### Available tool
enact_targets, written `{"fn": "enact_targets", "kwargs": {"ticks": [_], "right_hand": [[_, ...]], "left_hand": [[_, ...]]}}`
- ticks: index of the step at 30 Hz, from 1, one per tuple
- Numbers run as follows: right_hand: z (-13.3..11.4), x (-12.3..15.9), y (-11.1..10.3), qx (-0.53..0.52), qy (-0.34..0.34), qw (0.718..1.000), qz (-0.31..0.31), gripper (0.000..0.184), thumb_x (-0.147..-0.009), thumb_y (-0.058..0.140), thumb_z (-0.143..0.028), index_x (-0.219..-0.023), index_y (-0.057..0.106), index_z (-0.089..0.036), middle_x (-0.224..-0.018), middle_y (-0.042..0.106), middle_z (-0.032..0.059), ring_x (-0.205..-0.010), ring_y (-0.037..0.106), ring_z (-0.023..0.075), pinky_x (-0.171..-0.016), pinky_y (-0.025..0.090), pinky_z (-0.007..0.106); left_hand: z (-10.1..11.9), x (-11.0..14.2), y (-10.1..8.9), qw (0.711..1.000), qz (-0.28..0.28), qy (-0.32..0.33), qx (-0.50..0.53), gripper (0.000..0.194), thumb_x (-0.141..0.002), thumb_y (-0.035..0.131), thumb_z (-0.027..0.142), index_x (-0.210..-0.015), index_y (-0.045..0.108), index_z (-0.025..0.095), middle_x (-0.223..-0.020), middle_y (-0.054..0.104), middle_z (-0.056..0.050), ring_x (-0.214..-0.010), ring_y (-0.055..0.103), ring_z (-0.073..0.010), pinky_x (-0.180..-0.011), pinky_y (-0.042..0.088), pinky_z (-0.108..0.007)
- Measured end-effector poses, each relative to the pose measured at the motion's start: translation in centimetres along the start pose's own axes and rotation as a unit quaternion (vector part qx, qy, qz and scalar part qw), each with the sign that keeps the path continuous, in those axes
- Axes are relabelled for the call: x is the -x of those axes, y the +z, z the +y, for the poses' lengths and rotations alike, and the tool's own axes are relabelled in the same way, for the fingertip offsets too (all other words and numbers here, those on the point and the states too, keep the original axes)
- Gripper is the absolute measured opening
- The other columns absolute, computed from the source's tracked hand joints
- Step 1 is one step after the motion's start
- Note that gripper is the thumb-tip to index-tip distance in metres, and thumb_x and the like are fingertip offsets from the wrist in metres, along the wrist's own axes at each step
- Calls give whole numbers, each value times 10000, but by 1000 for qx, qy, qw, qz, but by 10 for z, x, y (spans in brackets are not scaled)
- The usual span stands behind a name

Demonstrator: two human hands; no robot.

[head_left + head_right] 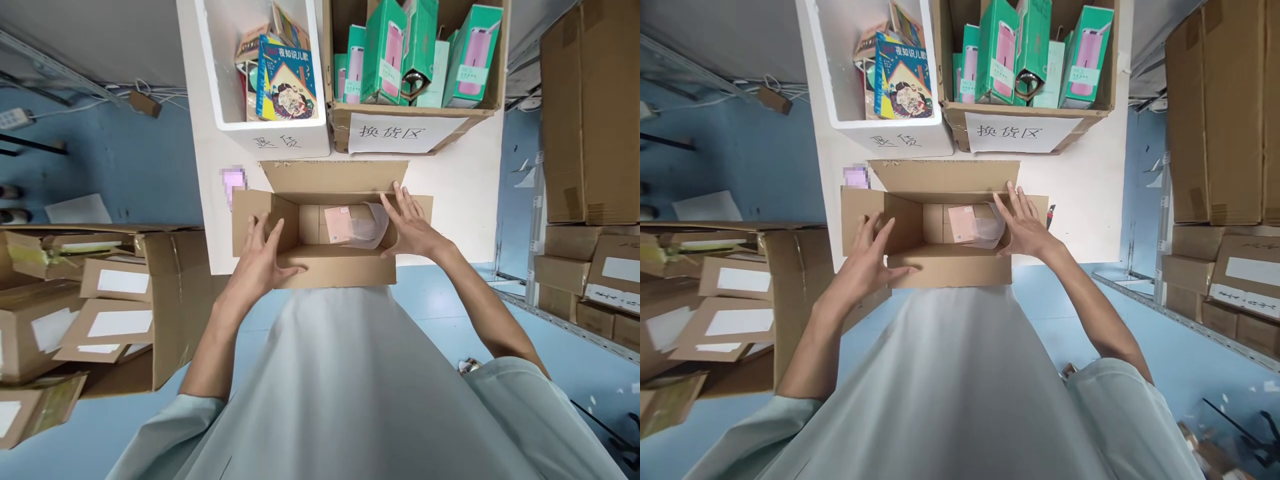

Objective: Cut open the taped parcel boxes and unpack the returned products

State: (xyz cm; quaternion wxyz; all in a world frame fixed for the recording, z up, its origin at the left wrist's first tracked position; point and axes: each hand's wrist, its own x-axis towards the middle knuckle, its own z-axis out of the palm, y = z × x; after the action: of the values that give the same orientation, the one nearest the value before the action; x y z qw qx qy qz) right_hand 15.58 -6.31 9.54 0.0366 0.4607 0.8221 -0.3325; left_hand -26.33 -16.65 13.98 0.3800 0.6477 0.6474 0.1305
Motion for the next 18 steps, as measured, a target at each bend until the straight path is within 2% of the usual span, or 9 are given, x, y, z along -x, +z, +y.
{"fn": "enact_targets", "kwargs": {"ticks": [2, 4, 7, 8, 10, 11, 12, 14, 18], "right_hand": [[0, -2, 1, 2, -5, 1000, -1, 1744, -686, 1116, -542, -1857, -172, -432, -1929, -318, 63, -1795, -168, 534, -1411, 69, 836], [1, -4, 3, 3, -11, 1000, 0, 1746, -688, 1115, -549, -1858, -175, -424, -1927, -323, 69, -1792, -170, 544, -1405, 65, 845], [2, -5, 6, 5, -20, 1000, 4, 1738, -702, 1103, -566, -1857, -187, -414, -1925, -323, 78, -1789, -158, 559, -1395, 68, 859], [2, -5, 6, 6, -23, 1000, 5, 1735, -707, 1099, -566, -1856, -192, -410, -1925, -322, 83, -1789, -155, 561, -1394, 71, 860], [1, -4, 7, 7, -28, 1000, 9, 1728, -714, 1094, -560, -1857, -193, -402, -1926, -317, 91, -1791, -150, 558, -1395, 79, 857], [1, -4, 8, 9, -30, 999, 11, 1728, -713, 1095, -555, -1859, -188, -397, -1927, -311, 94, -1792, -147, 555, -1399, 83, 851], [1, -3, 8, 11, -32, 999, 14, 1732, -709, 1099, -547, -1862, -183, -388, -1929, -304, 99, -1794, -144, 552, -1404, 85, 843], [0, -3, 8, 16, -33, 999, 17, 1747, -696, 1110, -529, -1866, -177, -366, -1932, -290, 113, -1797, -141, 543, -1417, 84, 820], [-3, -3, 8, 25, -25, 999, 9, 1767, -690, 1116, -508, -1863, -195, -341, -1921, -310, 123, -1800, -147, 524, -1435, 75, 774]], "left_hand": [[26, -8, 10, 999, 32, 1, 12, 998, -911, 904, 674, -1742, 503, 294, -1868, 371, -176, -1779, 223, -506, -1411, 284, -714], [47, -29, 32, 999, 26, -14, 27, 856, -958, 847, 656, -1669, 589, 254, -1712, 572, -176, -1651, 470, -472, -1372, 387, -648], [59, -84, 78, 987, -113, -113, 29, 735, -917, 883, 627, -1467, 727, 166, -1460, 751, -221, -1408, 691, -464, -1211, 549, -563], [57, -106, 92, 974, -149, -170, 13, 685, -897, 912, 582, -1400, 751, 147, -1400, 778, -240, -1361, 721, -466, -1153, 580, -542], [48, -147, 117, 937, -183, -296, -20, 519, -901, 920, 479, -1264, 784, 133, -1295, 814, -262, -1270, 772, -450, -1043, 613, -499], [42, -165, 126, 924, -196, -327, -24, 466, -917, 901, 455, -1209, 790, 108, -1185, 832, -273, -1159, 808, -443, -959, 628, -489], [36, -179, 134, 917, -202, -344, -26, 429, -931, 881, 442, -1166, 796, 93, -1082, 840, -266, -1065, 826, -425, -901, 629, -473], [24, -201, 147, 907, -206, -365, -30, 444, -921, 882, 432, -1165, 798, 71, -1006, 840, -256, -1004, 827, -401, -858, 623, -448], [10, -222, 170, 907, -198, -370, -40, 567, -901, 895, 473, -1273, 776, 62, -1215, 829, -292, -1227, 788, -420, -956, 617, -435]]}}
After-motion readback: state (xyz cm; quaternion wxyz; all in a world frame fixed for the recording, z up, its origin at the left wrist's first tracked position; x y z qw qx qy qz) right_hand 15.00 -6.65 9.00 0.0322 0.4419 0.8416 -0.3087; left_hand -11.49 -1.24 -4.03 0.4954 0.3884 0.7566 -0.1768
